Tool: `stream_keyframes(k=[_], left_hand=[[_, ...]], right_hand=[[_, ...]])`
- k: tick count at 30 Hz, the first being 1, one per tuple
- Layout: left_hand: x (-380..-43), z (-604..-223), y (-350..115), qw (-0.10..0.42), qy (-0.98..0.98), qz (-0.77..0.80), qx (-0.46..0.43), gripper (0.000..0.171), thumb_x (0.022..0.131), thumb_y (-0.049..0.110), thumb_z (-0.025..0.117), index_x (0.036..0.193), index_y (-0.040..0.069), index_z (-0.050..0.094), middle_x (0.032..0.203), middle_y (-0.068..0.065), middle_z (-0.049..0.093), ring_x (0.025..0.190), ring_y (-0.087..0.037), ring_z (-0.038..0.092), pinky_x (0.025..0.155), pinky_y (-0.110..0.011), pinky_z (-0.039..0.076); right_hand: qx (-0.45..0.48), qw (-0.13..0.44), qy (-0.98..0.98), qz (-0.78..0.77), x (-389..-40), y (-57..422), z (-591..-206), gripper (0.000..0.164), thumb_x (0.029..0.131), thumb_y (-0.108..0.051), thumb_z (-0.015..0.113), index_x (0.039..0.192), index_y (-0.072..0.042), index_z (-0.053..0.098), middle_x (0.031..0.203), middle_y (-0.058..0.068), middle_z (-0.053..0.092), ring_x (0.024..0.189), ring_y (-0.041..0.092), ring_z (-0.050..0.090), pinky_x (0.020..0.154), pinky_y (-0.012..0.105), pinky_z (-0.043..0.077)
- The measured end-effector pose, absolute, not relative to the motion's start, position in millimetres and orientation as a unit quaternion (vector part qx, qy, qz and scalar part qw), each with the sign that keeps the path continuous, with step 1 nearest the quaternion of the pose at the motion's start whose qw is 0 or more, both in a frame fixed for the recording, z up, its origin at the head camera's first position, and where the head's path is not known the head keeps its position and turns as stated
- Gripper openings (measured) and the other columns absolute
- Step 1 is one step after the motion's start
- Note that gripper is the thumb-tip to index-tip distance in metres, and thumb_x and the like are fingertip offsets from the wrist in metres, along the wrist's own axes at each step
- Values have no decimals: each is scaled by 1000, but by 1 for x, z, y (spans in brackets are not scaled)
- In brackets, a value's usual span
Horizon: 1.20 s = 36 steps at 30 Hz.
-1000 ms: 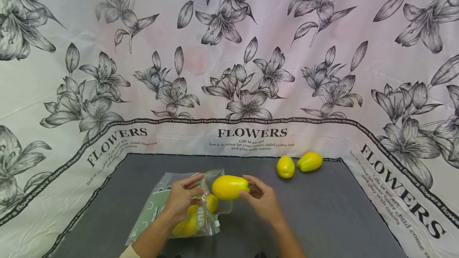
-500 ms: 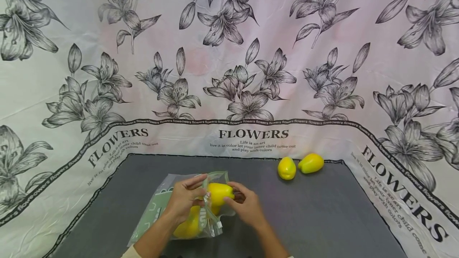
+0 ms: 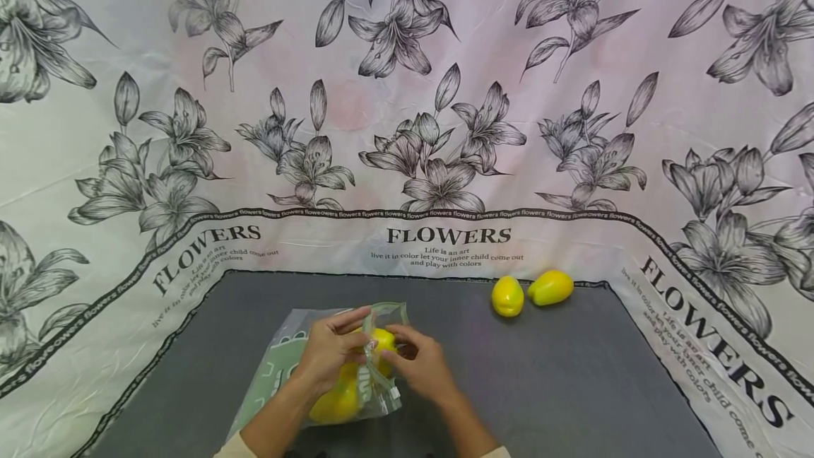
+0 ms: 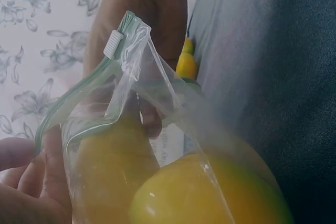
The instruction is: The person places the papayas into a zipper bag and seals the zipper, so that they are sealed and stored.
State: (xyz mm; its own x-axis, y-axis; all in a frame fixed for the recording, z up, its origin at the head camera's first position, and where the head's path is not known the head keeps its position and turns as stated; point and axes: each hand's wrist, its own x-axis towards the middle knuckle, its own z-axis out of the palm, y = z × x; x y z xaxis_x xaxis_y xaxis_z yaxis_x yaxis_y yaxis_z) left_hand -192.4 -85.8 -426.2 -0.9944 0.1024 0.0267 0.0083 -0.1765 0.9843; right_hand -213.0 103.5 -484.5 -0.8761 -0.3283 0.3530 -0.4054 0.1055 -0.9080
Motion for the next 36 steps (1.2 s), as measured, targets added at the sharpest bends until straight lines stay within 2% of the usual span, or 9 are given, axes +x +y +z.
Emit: stream_keyframes(k=[3, 6, 10, 13, 16, 21, 27, 30, 36], left_hand=[[-193, -426, -85, 33, 638, 768, 43, 43, 88, -5, 65, 130, -1, 59, 136, -23, 50, 68, -19, 66, 58, -29, 58], [-193, -426, -85, 35, 636, 770, 43, 43, 88, -5, 65, 130, -2, 59, 135, -23, 51, 67, -19, 65, 56, -28, 57], [-193, -427, -85, 35, 636, 770, 43, 42, 87, -6, 65, 129, -1, 60, 134, -22, 52, 75, -22, 67, 55, -28, 57], [-193, -428, -85, 35, 636, 769, 46, 41, 87, -6, 65, 128, -1, 61, 134, -22, 52, 87, -26, 67, 55, -28, 57], [-193, -428, -85, 34, 636, 769, 48, 41, 87, -6, 65, 128, -2, 61, 134, -22, 52, 96, -27, 65, 55, -29, 57], [-193, -427, -85, 29, 632, 773, 46, 41, 87, -8, 65, 128, -3, 60, 132, -23, 53, 89, -28, 67, 54, -29, 57], [-192, -424, -88, 28, 628, 777, 43, 43, 86, -8, 65, 129, -3, 60, 133, -23, 52, 83, -25, 67, 54, -30, 57], [-193, -424, -89, 30, 626, 778, 41, 43, 86, -8, 65, 129, -3, 59, 133, -24, 51, 76, -23, 66, 54, -29, 57], [-194, -426, -90, 25, 629, 777, 28, 43, 85, -9, 65, 127, -2, 61, 132, -25, 51, 70, -22, 66, 54, -29, 57]], right_hand=[[261, 23, -742, 617, -213, 102, -484, 42, 90, -10, 69, 130, 0, 59, 108, 19, 59, 90, 31, 65, 72, 36, 58], [274, 34, -753, 597, -213, 101, -482, 40, 91, -8, 68, 129, 2, 60, 97, 15, 53, 83, 23, 62, 66, 29, 57], [296, 51, -757, 580, -209, 97, -473, 36, 90, 0, 66, 125, 8, 59, 90, 16, 60, 71, 22, 60, 59, 28, 54], [297, 40, -756, 582, -202, 94, -459, 34, 90, 4, 64, 123, 11, 59, 96, 21, 66, 78, 29, 65, 65, 29, 56], [288, 26, -759, 584, -199, 92, -452, 32, 91, 4, 63, 122, 10, 60, 104, 24, 67, 89, 34, 67, 72, 29, 57], [286, 25, -770, 570, -212, 91, -469, 31, 92, 3, 63, 122, 8, 61, 106, 21, 67, 91, 32, 67, 72, 31, 57], [295, 19, -766, 570, -225, 91, -483, 31, 94, -5, 62, 124, 3, 62, 110, 16, 68, 96, 27, 66, 77, 35, 57], [291, 24, -763, 577, -223, 94, -476, 31, 94, -8, 63, 124, 0, 63, 112, 15, 67, 98, 27, 65, 79, 37, 56], [295, 53, -767, 568, -206, 104, -437, 28, 93, -1, 63, 119, 8, 62, 110, 25, 65, 99, 38, 63, 79, 42, 56]])
